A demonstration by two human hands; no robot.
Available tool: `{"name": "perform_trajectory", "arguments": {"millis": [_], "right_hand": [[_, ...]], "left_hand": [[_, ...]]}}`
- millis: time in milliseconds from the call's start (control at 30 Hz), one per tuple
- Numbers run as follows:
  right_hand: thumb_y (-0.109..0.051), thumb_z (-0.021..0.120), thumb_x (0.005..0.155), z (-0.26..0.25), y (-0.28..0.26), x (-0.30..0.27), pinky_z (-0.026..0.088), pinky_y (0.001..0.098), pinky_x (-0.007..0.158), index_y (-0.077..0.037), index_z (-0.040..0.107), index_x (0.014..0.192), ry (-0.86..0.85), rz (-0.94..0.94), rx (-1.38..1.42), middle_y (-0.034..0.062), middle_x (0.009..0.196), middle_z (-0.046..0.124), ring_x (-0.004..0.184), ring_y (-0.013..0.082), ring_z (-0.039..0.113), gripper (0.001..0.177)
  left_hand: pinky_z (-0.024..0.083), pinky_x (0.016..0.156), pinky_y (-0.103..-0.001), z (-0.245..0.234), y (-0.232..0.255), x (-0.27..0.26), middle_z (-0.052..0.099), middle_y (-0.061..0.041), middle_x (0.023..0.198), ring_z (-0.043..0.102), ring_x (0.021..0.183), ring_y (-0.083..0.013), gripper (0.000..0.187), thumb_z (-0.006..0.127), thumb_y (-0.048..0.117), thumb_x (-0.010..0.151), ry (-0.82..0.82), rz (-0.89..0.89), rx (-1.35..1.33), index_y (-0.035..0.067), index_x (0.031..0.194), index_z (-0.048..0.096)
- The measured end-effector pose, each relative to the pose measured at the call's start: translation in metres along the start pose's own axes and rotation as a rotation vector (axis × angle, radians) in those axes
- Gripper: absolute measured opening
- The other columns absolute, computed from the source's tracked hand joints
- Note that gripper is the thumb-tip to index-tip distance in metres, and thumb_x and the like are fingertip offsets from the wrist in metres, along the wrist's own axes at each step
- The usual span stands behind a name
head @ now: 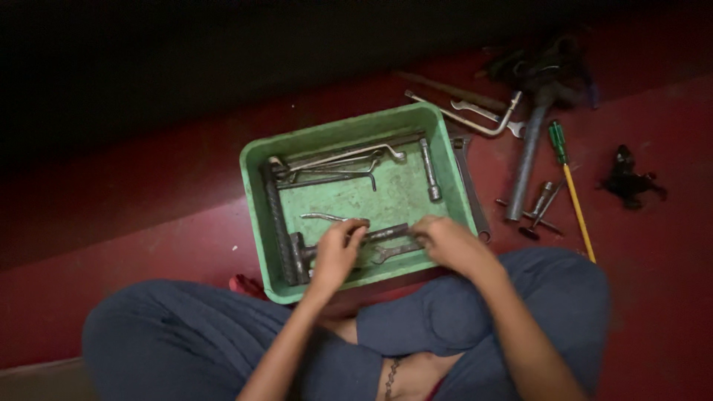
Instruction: The person sits on the floor and picks up various hand tools from a pile, placing them one by one into a green plastic tray. Tools include wrenches, pliers, a hammer, and screwdrivers, which are arranged inside the tray as the clip progresses.
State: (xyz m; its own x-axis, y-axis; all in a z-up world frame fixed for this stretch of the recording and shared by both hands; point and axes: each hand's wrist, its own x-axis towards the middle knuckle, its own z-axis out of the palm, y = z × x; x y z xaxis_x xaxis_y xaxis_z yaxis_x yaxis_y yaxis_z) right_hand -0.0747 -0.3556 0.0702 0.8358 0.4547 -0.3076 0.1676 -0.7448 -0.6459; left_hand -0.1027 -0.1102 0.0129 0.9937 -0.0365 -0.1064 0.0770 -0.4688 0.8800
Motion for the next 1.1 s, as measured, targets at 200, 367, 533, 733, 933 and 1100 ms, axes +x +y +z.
{"name": "perform_trajectory", "arguments": {"millis": [200,367,533,733,933,1100], "right_hand": [[0.003,0.062,0.093,-0.062,0.021,-0.034,0.056,0.0396,0.085,0.002,0.072,0.117,0.652,-0.001,-0.036,0.0194,0.111,0.074,0.096,0.0311,0.072,0.026],[-0.004,0.065,0.097,-0.075,0.037,-0.036,0.055,0.0346,0.070,0.000,0.072,0.117,0.738,0.160,0.096,0.0161,0.106,0.074,0.080,0.0239,0.073,0.022],[-0.006,0.068,0.096,-0.077,0.057,-0.032,0.055,0.0331,0.068,-0.001,0.074,0.115,0.809,0.136,0.141,0.0155,0.099,0.075,0.077,0.0204,0.073,0.020],[-0.011,0.070,0.097,-0.096,0.109,-0.046,0.057,0.0339,0.070,-0.001,0.073,0.116,0.877,0.402,0.202,0.0157,0.090,0.076,0.080,0.0214,0.075,0.022],[-0.024,0.079,0.088,-0.068,0.127,-0.019,0.059,0.0406,0.074,-0.002,0.075,0.107,0.673,0.445,0.142,0.0184,0.093,0.077,0.083,0.0289,0.076,0.029],[-0.030,0.087,0.079,-0.044,0.100,0.020,0.056,0.0485,0.076,0.004,0.070,0.099,0.632,0.413,-0.100,0.0243,0.098,0.072,0.090,0.0423,0.071,0.043]], "left_hand": [[0.057,0.073,-0.039,0.074,0.042,0.034,0.076,-0.021,0.089,0.077,0.080,-0.0322,0.023,0.072,0.016,0.090,-0.046,-0.134,-0.163,0.002,0.109,0.070],[0.054,0.082,-0.046,0.124,0.067,0.040,0.071,-0.025,0.099,0.070,0.092,-0.0404,0.023,0.077,0.008,0.083,0.019,0.012,-0.003,0.000,0.104,0.072],[0.050,0.084,-0.050,0.135,0.065,0.031,0.065,-0.027,0.103,0.063,0.097,-0.0458,0.038,0.070,-0.006,0.079,0.046,0.016,0.076,-0.003,0.117,0.067],[0.054,0.079,-0.047,0.150,0.047,0.035,0.071,-0.022,0.095,0.070,0.089,-0.0409,0.026,0.071,-0.004,0.080,0.065,0.022,0.025,0.000,0.106,0.071],[0.056,0.072,-0.046,0.158,0.040,0.036,0.072,-0.019,0.083,0.073,0.076,-0.0367,0.022,0.072,0.001,0.081,0.033,-0.104,-0.068,-0.001,0.103,0.067],[0.050,0.083,-0.053,0.156,0.055,0.026,0.064,-0.029,0.103,0.062,0.095,-0.0470,0.018,0.072,0.003,0.083,0.158,0.097,0.178,-0.005,0.098,0.066]]}}
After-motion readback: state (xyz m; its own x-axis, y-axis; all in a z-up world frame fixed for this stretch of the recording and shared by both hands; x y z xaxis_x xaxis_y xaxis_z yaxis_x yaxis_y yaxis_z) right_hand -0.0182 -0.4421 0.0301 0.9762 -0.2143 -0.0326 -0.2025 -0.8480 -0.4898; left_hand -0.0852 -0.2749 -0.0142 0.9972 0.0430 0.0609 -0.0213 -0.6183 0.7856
